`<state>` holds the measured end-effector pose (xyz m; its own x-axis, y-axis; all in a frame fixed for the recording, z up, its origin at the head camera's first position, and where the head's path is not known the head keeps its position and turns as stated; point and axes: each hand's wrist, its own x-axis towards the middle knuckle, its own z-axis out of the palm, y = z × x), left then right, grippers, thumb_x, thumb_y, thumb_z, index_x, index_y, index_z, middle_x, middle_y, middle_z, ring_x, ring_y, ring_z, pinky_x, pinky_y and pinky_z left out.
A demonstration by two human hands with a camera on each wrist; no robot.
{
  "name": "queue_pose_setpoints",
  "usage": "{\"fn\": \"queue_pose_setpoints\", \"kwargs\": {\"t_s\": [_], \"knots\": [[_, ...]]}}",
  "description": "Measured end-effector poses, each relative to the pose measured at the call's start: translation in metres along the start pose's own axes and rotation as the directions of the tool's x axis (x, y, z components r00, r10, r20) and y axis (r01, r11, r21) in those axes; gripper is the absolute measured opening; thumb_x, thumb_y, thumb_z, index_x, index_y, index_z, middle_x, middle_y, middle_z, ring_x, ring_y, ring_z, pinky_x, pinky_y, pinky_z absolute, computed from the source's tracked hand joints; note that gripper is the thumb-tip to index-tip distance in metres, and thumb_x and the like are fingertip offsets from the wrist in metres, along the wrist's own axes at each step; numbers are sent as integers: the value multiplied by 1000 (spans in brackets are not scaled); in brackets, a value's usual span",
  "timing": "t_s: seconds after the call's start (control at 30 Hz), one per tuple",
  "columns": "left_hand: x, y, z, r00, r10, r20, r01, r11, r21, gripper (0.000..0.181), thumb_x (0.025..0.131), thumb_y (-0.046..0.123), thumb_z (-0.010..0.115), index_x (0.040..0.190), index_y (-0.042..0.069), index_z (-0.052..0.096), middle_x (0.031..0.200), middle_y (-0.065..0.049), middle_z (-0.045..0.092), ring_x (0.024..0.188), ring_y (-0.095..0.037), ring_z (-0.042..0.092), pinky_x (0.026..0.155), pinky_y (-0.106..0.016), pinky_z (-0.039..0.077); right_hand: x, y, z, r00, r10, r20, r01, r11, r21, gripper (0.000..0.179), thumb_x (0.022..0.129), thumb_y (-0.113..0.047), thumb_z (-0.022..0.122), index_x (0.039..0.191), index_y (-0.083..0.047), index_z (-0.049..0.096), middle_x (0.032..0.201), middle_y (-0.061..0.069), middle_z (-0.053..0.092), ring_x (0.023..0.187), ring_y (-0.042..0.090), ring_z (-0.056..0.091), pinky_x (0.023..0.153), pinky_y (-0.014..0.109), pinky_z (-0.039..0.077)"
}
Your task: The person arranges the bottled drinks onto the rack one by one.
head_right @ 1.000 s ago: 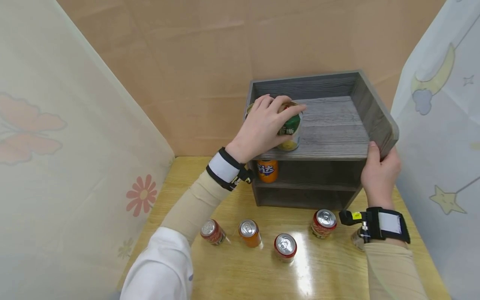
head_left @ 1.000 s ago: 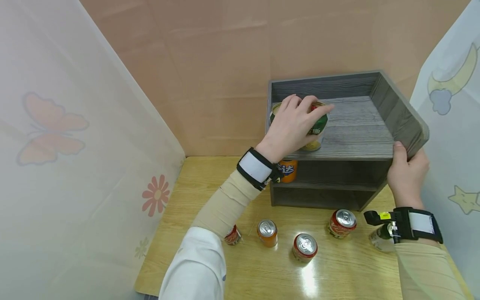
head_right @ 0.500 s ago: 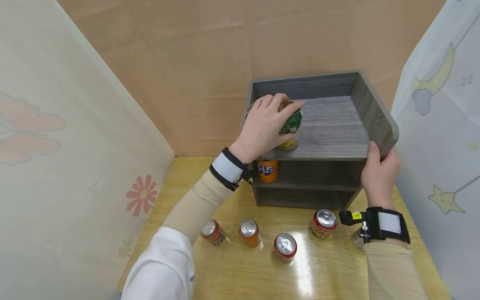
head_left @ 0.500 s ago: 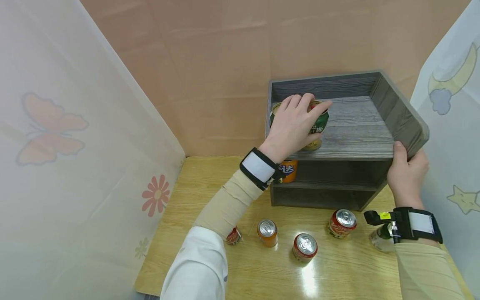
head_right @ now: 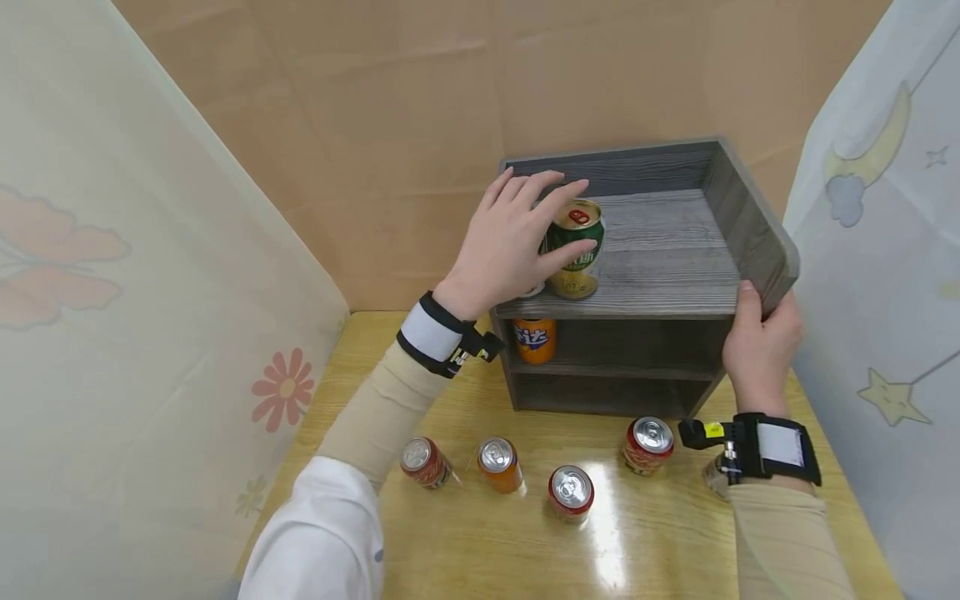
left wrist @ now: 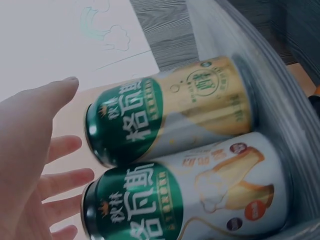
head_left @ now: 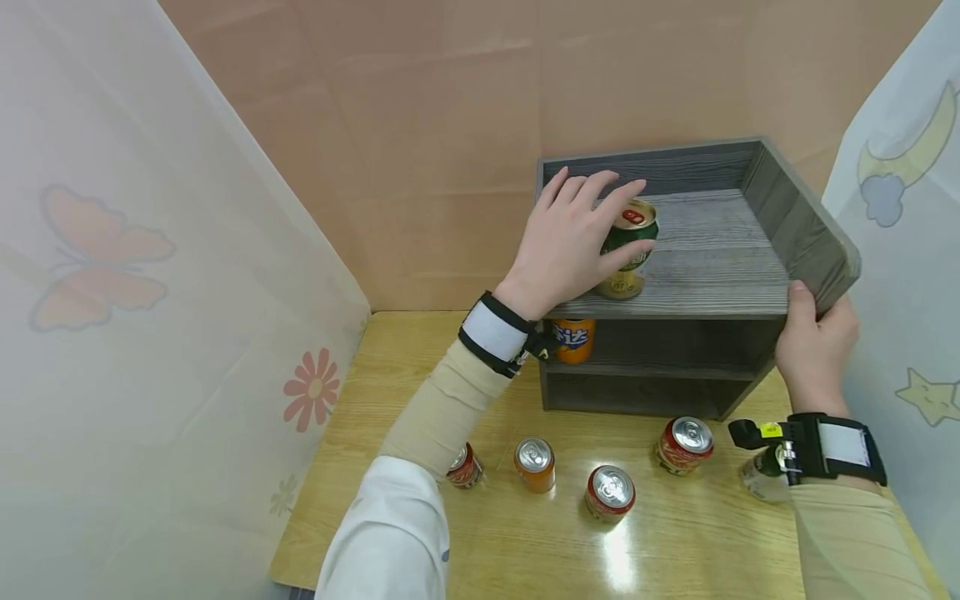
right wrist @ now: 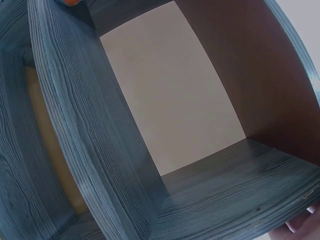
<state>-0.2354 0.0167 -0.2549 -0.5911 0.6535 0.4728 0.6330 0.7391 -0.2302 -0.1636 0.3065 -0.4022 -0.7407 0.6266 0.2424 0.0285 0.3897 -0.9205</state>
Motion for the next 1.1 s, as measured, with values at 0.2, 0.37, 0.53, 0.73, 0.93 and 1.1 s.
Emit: {"fn": "queue_pose_setpoints", "kwargs": {"t_s": [0.2,0.37,0.53,0.73,0.93,1.1], "knots": [[-10,-11,-8,999,-42,-17,41,997,-69,71,99,69,43,155,26,47,152,-1,46,141,-18,40,121,-34,4,-2,-1,-1,1000,14,5,-14,1000,-5,24,108,-38,43,124,-28,59,102,-19,50,94,1,44,81,24,31],[-21,-27,-17,992,-63,-111,49,992,-119,69,98,65,51,150,19,54,146,-5,53,133,-24,48,120,-34,13,0,-1,-3,1000,12,7,-12,1000,-9,23,109,-38,42,125,-29,57,102,-21,49,93,0,44,82,24,31],[-35,-45,-19,981,-112,-161,82,980,-181,66,97,61,58,144,14,59,139,-7,58,128,-24,52,116,-32,24,-2,-2,-4,1000,24,7,-24,1000,-10,27,109,-38,42,127,-27,58,103,-20,49,94,1,44,82,24,32],[-60,-68,-16,965,-202,-167,154,952,-264,66,96,58,63,144,13,59,138,-8,59,127,-27,53,112,-35,33,-3,0,-3,1000,24,12,-24,1000,-9,24,108,-40,43,123,-29,58,100,-16,49,91,3,43,79,26,30],[-90,-89,-13,950,-284,-126,234,921,-310,74,97,57,62,152,10,48,142,-11,56,131,-26,51,111,-36,35,-2,0,-1,1000,17,11,-17,1000,-11,23,108,-39,42,123,-29,58,101,-18,49,92,1,43,80,25,31],[-117,-99,-7,939,-339,-67,296,890,-348,76,97,53,64,155,8,42,144,-12,55,131,-27,51,108,-40,40,-1,-1,-1,1000,9,8,-9,1000,-12,17,109,-39,43,117,-33,56,99,-18,48,89,2,42,78,26,30]]}}
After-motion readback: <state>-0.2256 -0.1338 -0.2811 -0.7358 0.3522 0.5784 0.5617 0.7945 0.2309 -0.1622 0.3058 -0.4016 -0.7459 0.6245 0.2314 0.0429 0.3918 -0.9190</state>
